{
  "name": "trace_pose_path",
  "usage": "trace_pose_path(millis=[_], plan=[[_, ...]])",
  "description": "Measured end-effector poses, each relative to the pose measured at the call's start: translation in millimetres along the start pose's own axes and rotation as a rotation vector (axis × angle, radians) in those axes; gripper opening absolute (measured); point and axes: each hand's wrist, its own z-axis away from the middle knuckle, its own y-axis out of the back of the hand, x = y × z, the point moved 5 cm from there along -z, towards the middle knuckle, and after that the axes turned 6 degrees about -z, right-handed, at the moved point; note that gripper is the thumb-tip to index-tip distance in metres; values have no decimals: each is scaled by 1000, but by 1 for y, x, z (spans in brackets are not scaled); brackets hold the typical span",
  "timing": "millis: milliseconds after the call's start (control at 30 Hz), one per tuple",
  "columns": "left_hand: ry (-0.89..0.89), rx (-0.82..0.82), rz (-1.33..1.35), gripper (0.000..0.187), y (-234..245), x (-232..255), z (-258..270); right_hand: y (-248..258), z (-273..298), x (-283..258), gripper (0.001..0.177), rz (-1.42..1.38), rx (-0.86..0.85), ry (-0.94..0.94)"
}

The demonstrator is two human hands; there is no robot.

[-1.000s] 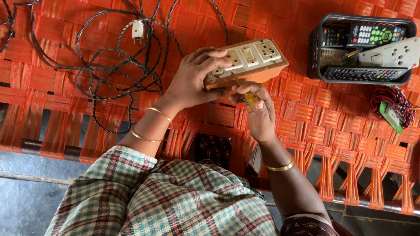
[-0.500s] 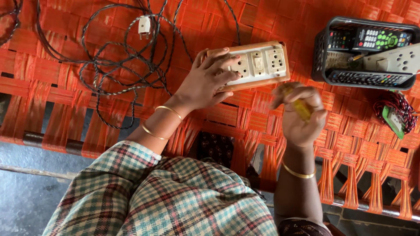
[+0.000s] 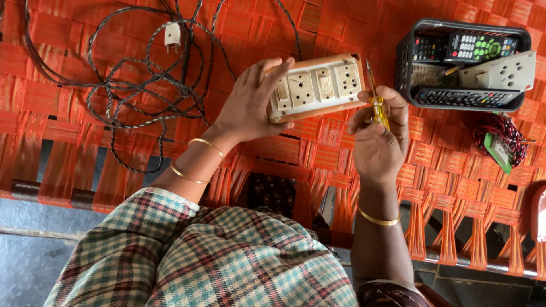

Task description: The person repairs an electrical switchboard by using a screwdriver to tighten internal screws and then reassembling the plastic housing on a woven bed surface.

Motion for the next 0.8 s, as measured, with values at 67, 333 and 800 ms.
trace_pose_path(millis=[67, 333, 800], plan=[[-60, 52, -56, 121, -1, 4, -1, 0, -1, -2, 53, 66, -26, 31], [-121, 126, -162, 108, -3, 6, 0, -8, 4, -2, 50, 241, -13, 31], [-56, 127, -97, 114, 2, 2, -1, -29, 51, -54, 17, -183, -408, 87]])
